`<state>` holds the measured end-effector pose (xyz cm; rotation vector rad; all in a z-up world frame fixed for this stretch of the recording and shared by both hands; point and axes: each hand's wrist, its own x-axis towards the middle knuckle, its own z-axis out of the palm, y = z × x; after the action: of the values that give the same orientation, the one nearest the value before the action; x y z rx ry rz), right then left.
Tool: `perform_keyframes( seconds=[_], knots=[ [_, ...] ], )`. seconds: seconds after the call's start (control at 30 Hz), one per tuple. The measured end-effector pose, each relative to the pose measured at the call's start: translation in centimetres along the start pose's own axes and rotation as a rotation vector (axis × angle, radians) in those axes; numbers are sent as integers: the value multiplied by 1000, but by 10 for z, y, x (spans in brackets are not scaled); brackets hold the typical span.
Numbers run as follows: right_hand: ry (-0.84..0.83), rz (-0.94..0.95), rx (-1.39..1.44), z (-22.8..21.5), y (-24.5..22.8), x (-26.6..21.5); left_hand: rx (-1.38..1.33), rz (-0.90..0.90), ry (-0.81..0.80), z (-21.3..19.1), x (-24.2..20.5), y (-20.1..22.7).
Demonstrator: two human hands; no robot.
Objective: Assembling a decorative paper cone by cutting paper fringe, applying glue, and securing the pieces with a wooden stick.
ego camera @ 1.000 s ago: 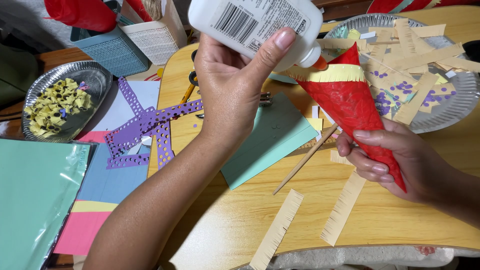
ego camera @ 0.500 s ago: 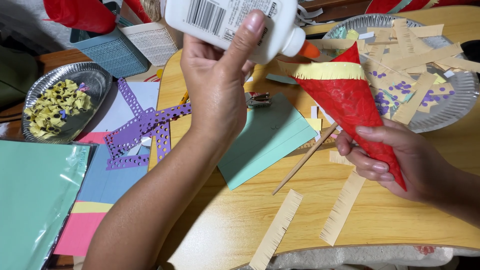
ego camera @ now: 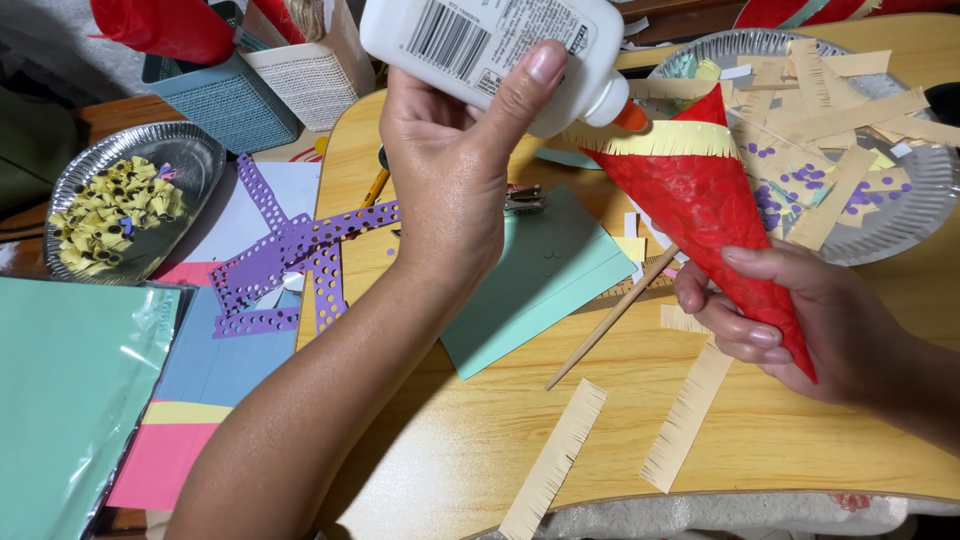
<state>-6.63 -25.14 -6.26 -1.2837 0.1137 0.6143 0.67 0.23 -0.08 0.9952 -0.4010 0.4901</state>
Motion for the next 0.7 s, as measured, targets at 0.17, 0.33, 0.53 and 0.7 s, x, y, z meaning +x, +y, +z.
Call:
perform_keyframes(
  seconds=[0.17, 0.33, 0.53, 0.7],
  knots=[
    [34, 12, -23, 0, 1, 0, -11, 1, -3, 0, -2, -2],
    [25, -9, -21, -1, 2, 1, 2, 24, -18, 0, -2, -3],
    [17, -14, -27, 0, 2, 0, -10, 15, -19, 1, -3, -4],
    [13, -23, -22, -1, 2, 0, 21, 17, -14, 1, -4, -4]
  ],
)
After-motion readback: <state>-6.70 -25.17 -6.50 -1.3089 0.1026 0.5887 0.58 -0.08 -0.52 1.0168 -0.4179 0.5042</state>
